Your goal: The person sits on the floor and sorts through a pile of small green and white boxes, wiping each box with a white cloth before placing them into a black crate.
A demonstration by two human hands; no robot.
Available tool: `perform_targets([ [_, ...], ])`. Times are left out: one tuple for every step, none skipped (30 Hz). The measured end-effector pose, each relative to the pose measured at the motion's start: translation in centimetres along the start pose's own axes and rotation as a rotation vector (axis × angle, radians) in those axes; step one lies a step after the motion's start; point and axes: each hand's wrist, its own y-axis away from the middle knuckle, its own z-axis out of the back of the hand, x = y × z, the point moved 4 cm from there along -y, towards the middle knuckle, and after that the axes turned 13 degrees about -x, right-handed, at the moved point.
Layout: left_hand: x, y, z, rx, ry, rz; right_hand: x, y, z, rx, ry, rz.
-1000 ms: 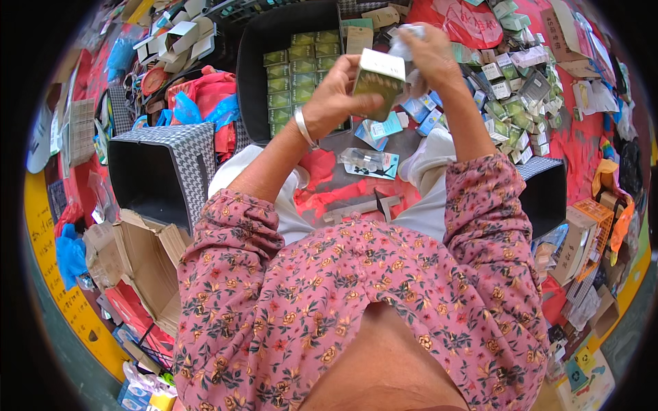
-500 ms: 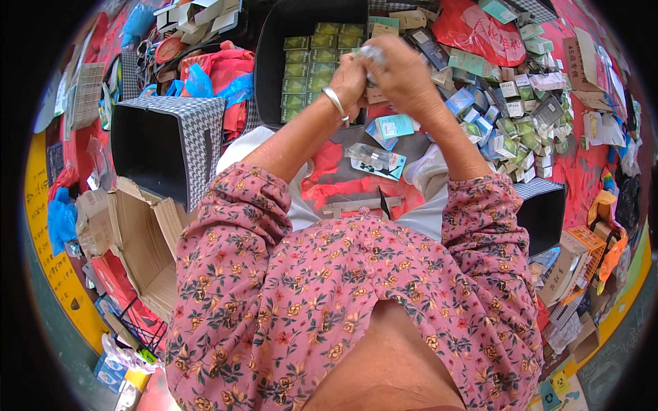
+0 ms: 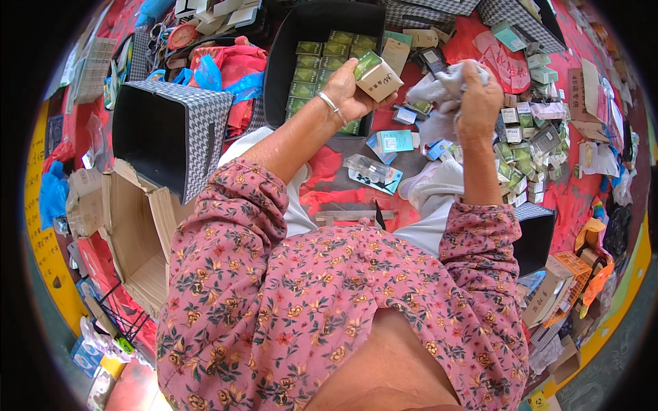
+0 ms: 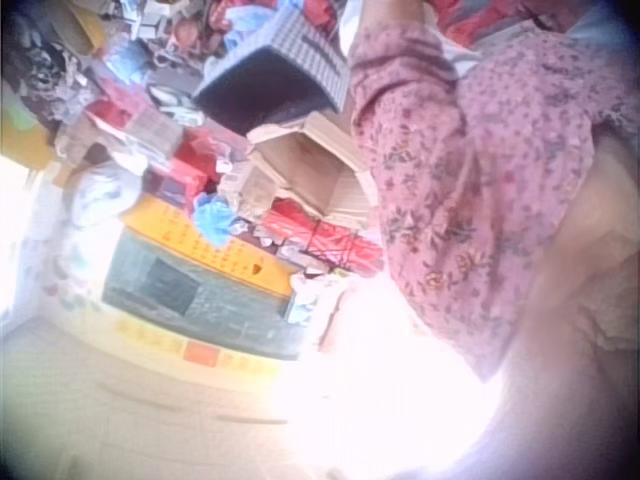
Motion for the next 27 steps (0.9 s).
perform_targets([
  [0.2, 0.1, 0.1, 0.002, -0.004, -0.003, 1.1, 1.6, -1.4, 0.04, -0.07, -0.006],
  [0.6, 0.2, -0.1, 0.009, 0.018, 0.011, 1.1, 2.1, -1.9, 0.103, -0.009, 0.052],
  [1.0, 0.2, -0.2, 0.016, 0.04, 0.025, 0.9, 2.7, -2.6, 0.159, 0.017, 0.179],
  [1.2, 0.3, -0.3, 0.023, 0.06, 0.039, 1.0, 3.3, -3.5, 0.213, 0.044, 0.307],
  [1.2, -0.1, -0.2, 0.105, 0.105, 0.078, 1.7, 4.3, -4.3, 0.323, 0.177, 0.541],
  [1.2, -0.3, 0.0, 0.091, 0.097, 0.057, 2.3, 5.5, -5.0, 0.432, 0.312, 0.776],
  [1.2, -0.6, -0.2, 0.078, 0.085, 0.039, 1.2, 5.9, -5.2, 0.502, 0.343, 0.745],
  [1.1, -0.4, -0.4, 0.069, 0.077, 0.017, 0.5, 5.3, -4.8, 0.409, 0.395, 0.754],
  [1.0, -0.2, -0.8, 0.059, 0.065, -0.052, -0.3, 4.1, -4.3, 0.314, 0.446, 0.763],
  [0.6, -0.2, -0.7, 0.07, 0.025, -0.089, -0.7, 3.1, -3.6, 0.223, 0.491, 0.769],
  [0.1, -0.1, -0.4, 0.08, -0.009, -0.13, -1.4, 1.8, -2.5, 0.115, 0.552, 0.519],
  [-0.3, 0.0, -0.2, 0.09, -0.044, -0.171, -1.5, 1.1, -2.1, 0.125, 0.529, 0.432],
  [-0.5, 0.2, 0.1, 0.092, -0.062, -0.203, -1.0, 0.6, -1.8, 0.131, 0.505, 0.344],
  [-0.8, 0.1, 0.3, 0.043, -0.097, -0.246, -0.7, 0.4, -1.9, 0.138, 0.48, 0.256],
  [-1.0, 0.0, 0.5, -0.007, -0.13, -0.29, -0.4, 0.7, -2.3, 0.158, 0.463, 0.227],
  [-1.1, -0.2, 0.5, -0.05, -0.169, -0.33, -0.5, 1.1, -2.7, 0.248, 0.478, 0.163],
  [-1.3, -0.3, 0.7, -0.066, -0.174, -0.402, -0.7, 1.4, -3.0, 0.339, 0.492, 0.098],
  [-1.3, -0.5, 0.9, -0.133, -0.188, -0.429, -1.0, 1.8, -3.6, 0.43, 0.506, 0.033],
  [-1.3, -0.5, 0.8, -0.199, -0.201, -0.456, -0.8, 2.4, -4.2, 0.415, 0.6, 0.257],
  [-1.5, -0.5, 0.9, -0.266, -0.212, -0.483, -0.9, 3.0, -4.6, 0.449, 0.65, 0.288],
  [-1.6, -0.4, 0.8, -0.26, -0.237, -0.504, -0.8, 3.5, -4.8, 0.473, 0.787, 0.365],
  [-1.6, -0.5, 0.9, -0.256, -0.231, -0.55, -0.2, 4.5, -5.5, 0.499, 0.923, 0.439],
  [-1.3, -1.0, 1.1, -0.252, -0.226, -0.596, -0.5, 5.0, -5.8, 0.502, 0.874, 0.481],
  [-1.3, -1.2, 1.2, -0.249, -0.22, -0.642, -0.9, 5.3, -6.0, 0.487, 0.905, 0.488],
  [-1.2, 0.2, 0.7, -0.253, -0.226, -0.613, -0.9, 5.7, -6.3, 0.48, 0.919, 0.49],
  [-1.3, 0.2, 0.9, -0.269, -0.256, -0.62, -0.7, 6.1, -6.5, 0.473, 0.932, 0.492],
  [-1.3, 0.0, 1.2, -0.286, -0.286, -0.627, -0.8, 6.3, -6.4, 0.456, 0.927, 0.471],
])
